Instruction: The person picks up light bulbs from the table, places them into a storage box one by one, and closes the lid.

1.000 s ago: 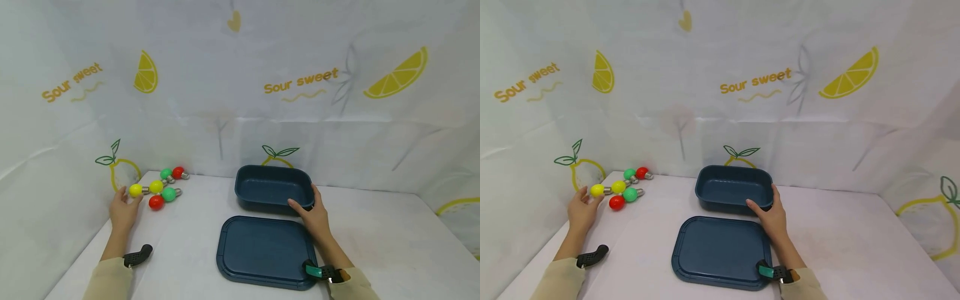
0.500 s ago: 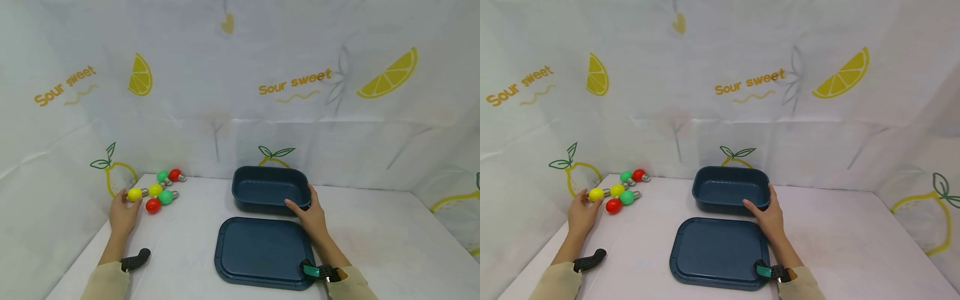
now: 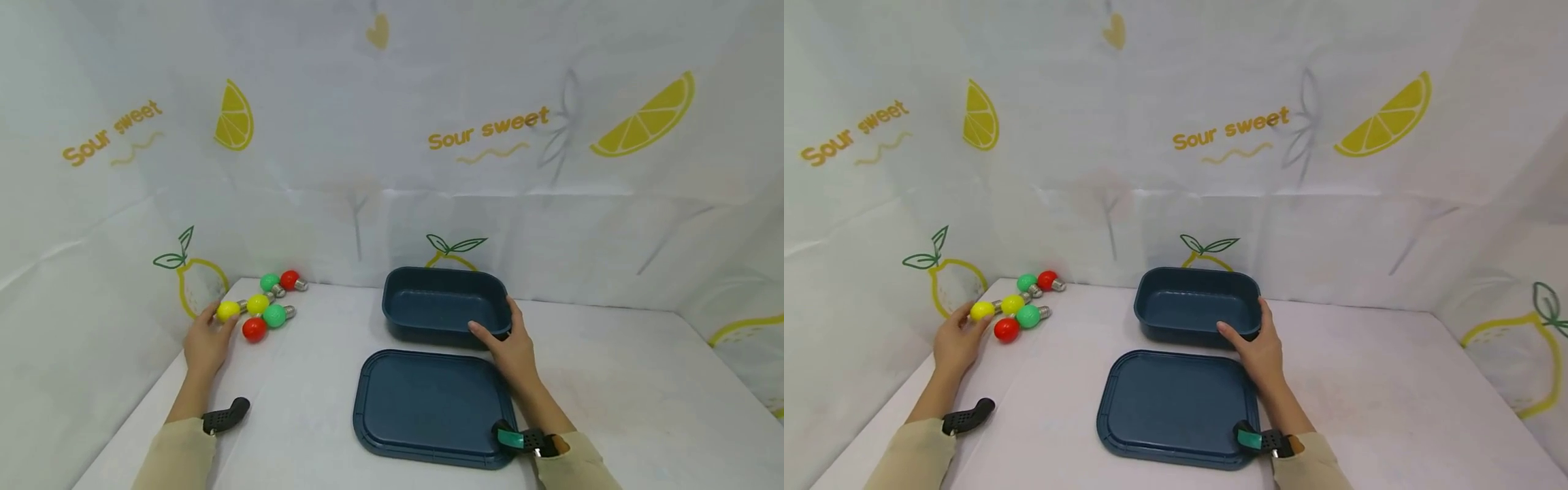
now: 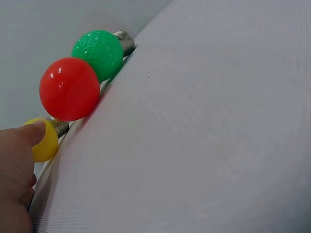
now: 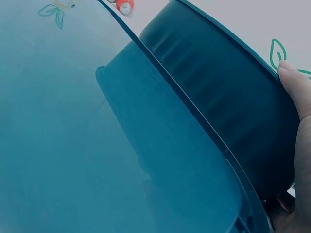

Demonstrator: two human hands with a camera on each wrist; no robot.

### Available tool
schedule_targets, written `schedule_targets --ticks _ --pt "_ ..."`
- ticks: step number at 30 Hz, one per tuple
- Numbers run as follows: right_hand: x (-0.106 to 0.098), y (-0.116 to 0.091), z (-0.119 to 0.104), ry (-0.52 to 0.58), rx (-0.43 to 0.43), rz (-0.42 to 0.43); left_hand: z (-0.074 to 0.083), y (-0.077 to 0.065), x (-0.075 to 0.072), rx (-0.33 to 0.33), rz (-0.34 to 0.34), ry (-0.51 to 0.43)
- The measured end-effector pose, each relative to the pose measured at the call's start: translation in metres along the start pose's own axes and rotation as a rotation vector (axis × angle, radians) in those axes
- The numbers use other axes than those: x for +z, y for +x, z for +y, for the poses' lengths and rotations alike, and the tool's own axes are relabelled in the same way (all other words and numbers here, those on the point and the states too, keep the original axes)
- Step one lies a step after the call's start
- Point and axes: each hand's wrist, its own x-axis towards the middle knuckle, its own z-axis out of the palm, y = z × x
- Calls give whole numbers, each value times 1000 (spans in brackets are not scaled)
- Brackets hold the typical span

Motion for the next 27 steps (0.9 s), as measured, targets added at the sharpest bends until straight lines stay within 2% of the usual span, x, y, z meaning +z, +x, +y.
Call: schedule_targets --ticks 9,13,17,20,27 --pt "-1 -2 2 -10 14 -7 0 -1 3 -19 -17 -10" --pt "-1 0 0 -4 10 -9 2 2 2 29 -18 27" --pt "-1 1 0 -9 7 -7 5 8 3 88 -78 56" --pt "0 1 0 -15 10 -12 6 10 3 80 -106 53" --pt "1 2 1 -18 1 -5 6 11 1 66 -100 13"
